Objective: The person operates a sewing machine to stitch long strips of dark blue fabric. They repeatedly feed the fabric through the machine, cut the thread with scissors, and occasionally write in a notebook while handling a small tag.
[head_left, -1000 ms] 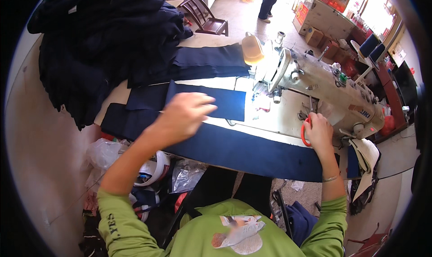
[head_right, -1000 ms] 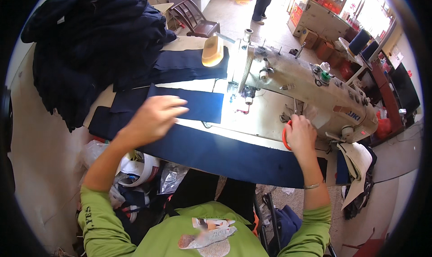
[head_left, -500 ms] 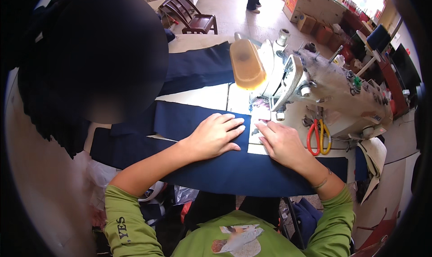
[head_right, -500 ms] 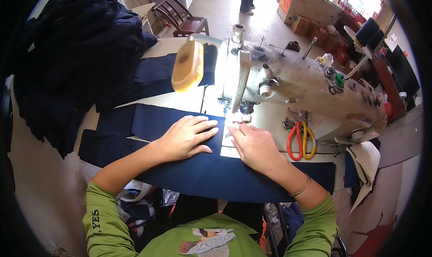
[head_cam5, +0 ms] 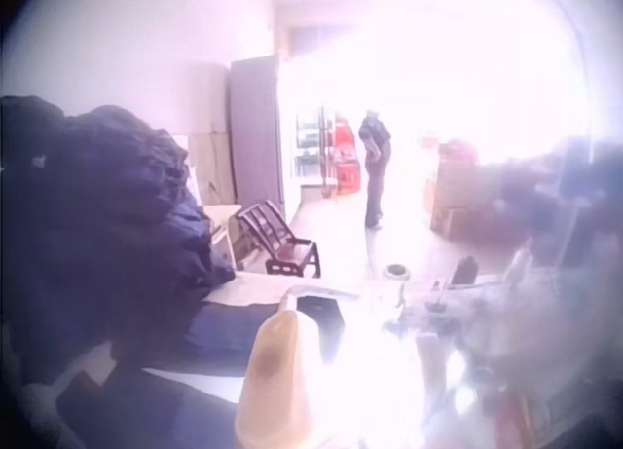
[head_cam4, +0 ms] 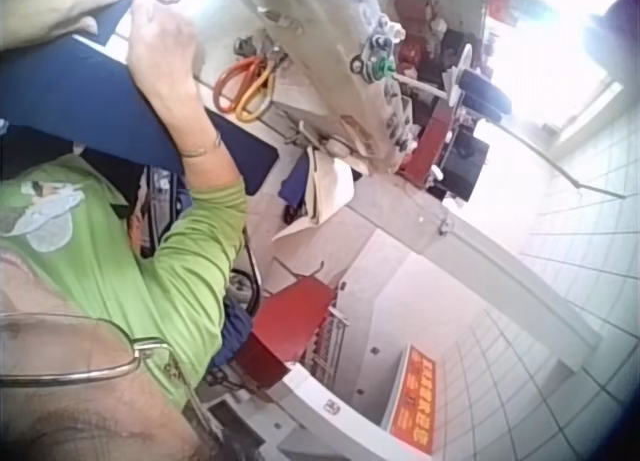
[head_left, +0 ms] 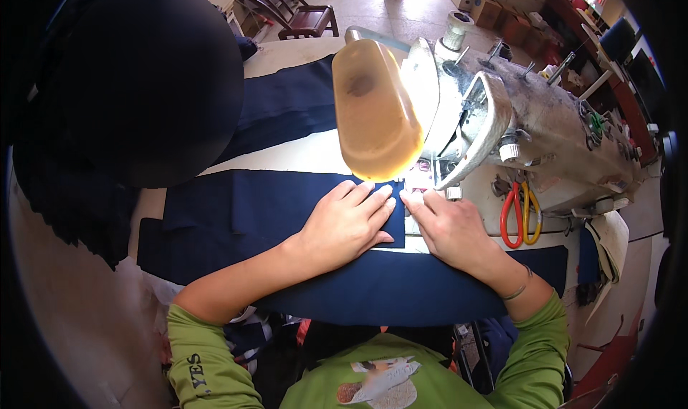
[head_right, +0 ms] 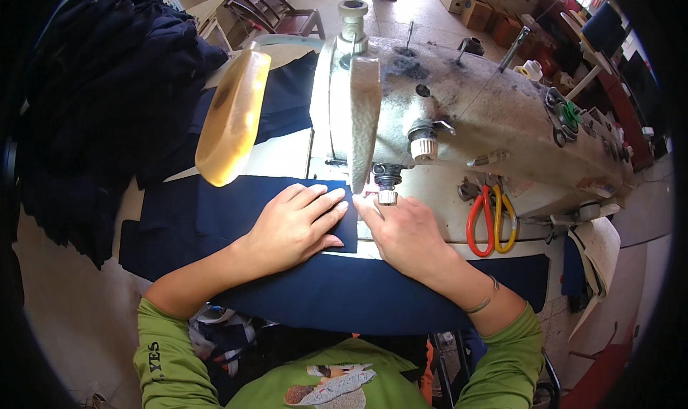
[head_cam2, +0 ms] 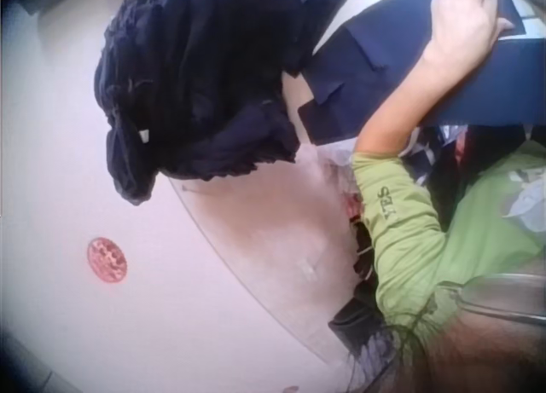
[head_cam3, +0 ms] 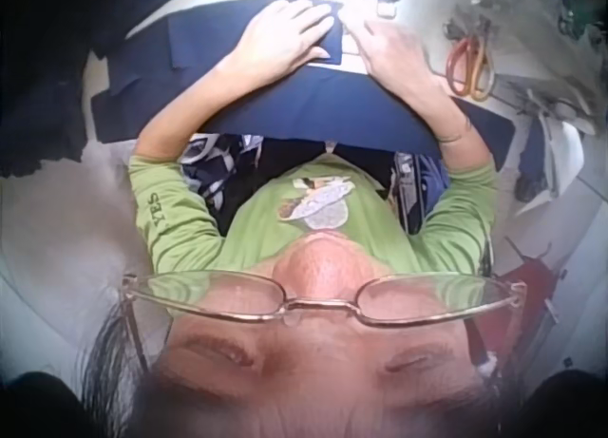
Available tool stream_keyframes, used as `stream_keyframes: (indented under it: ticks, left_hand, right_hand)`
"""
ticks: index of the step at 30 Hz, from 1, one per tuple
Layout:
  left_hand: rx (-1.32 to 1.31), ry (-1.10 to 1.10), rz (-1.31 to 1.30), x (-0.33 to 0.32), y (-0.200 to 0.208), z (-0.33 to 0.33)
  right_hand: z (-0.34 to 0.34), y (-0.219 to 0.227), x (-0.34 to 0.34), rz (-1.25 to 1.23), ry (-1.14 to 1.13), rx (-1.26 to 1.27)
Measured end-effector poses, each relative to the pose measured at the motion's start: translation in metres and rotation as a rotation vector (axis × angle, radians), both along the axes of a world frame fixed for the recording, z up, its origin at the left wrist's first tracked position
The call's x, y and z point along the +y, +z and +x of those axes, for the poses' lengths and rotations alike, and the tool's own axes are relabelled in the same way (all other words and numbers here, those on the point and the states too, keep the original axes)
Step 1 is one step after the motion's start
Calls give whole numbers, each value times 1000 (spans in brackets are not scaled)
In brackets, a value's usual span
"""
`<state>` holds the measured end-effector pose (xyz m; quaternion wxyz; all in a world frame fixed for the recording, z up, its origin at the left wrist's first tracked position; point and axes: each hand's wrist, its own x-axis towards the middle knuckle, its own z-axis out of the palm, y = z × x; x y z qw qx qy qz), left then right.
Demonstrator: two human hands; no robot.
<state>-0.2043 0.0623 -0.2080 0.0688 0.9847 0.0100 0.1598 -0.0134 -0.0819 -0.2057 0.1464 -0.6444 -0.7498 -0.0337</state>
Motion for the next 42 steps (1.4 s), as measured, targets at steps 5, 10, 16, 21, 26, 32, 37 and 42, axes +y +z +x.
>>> stream_keyframes:
  ticks: [5, 10, 16, 21, 26, 32, 37, 42]
  left_hand:
    - [-21, 6, 6, 2, 0, 4]
    - [-12, 10, 8, 1, 1, 5]
    - [-44, -4, 11, 2, -1, 5]
    - [-198, -195, -92, 3, -2, 6]
    - [-152, -192, -152, 3, 0, 5]
    - [-130, -187, -139, 2, 0, 4]
    - [-121, -163, -133, 2, 1, 5]
    - [-113, -165, -119, 4, 0, 5]
  right_hand:
    - [1, -3, 0, 18, 3, -5]
    - [2, -7, -1, 34, -4, -28]
    - [2, -8, -1, 64, -4, -64]
    - [1, -5, -2, 49, 3, -30]
    - [1, -3, -3, 45, 4, 0]
    - [2, -2, -4, 25, 17, 7]
    - [3, -2, -4, 60, 28, 19]
    - [3, 1, -5, 49, 47, 23]
